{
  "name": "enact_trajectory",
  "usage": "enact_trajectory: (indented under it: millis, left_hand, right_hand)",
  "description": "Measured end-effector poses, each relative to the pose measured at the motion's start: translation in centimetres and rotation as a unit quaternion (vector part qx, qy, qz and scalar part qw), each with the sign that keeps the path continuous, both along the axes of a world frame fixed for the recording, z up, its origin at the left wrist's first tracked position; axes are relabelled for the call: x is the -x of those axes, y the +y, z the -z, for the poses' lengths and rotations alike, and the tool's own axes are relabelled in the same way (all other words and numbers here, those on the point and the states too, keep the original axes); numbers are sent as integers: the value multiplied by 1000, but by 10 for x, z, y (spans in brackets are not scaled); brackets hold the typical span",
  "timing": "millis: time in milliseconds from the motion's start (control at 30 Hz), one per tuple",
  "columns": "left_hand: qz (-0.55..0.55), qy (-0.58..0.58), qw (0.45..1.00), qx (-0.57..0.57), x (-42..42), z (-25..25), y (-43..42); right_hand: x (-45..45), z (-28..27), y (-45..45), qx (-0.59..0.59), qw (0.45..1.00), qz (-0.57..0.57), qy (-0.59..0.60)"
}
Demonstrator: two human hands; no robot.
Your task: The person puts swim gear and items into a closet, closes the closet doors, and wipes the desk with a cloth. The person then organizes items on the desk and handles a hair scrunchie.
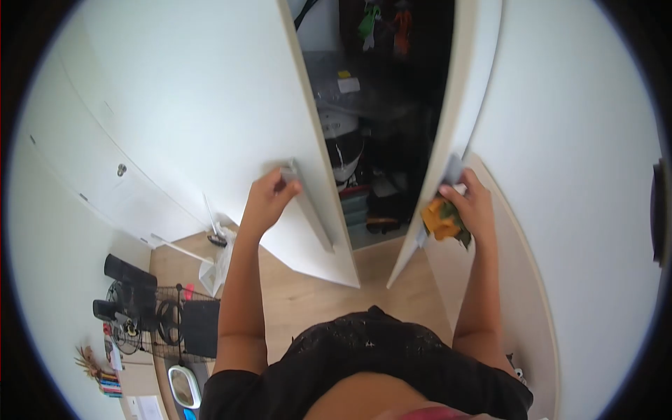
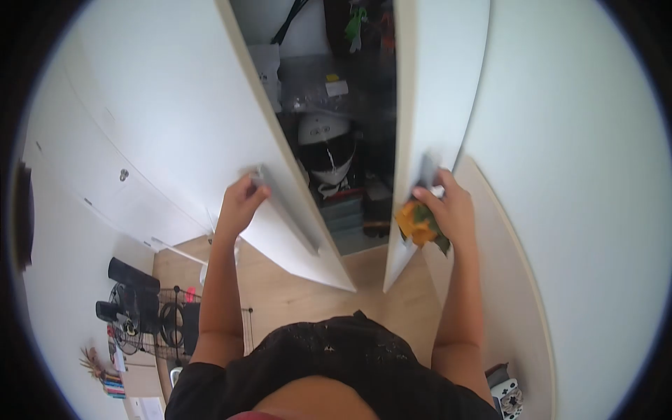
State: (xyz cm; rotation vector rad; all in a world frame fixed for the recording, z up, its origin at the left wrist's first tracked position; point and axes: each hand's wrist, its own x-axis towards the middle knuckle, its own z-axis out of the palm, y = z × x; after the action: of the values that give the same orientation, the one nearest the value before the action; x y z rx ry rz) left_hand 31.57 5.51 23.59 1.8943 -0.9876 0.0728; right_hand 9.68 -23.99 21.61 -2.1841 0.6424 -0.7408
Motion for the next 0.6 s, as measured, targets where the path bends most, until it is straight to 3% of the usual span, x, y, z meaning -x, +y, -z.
enact_trajectory:
  millis: [200,467,600]
  left_hand:
    - [-91,-54,994,-3,-27,10,-44]
    - [-154,-124,979,-54,-72,1,-91]
    - [-172,-155,971,-65,-108,10,-107]
  right_hand:
    - [-73,-1,16,88,996,-11,14]
    - [-148,-11,24,162,978,-10,129]
    - [-180,-8,23,183,977,-8,111]
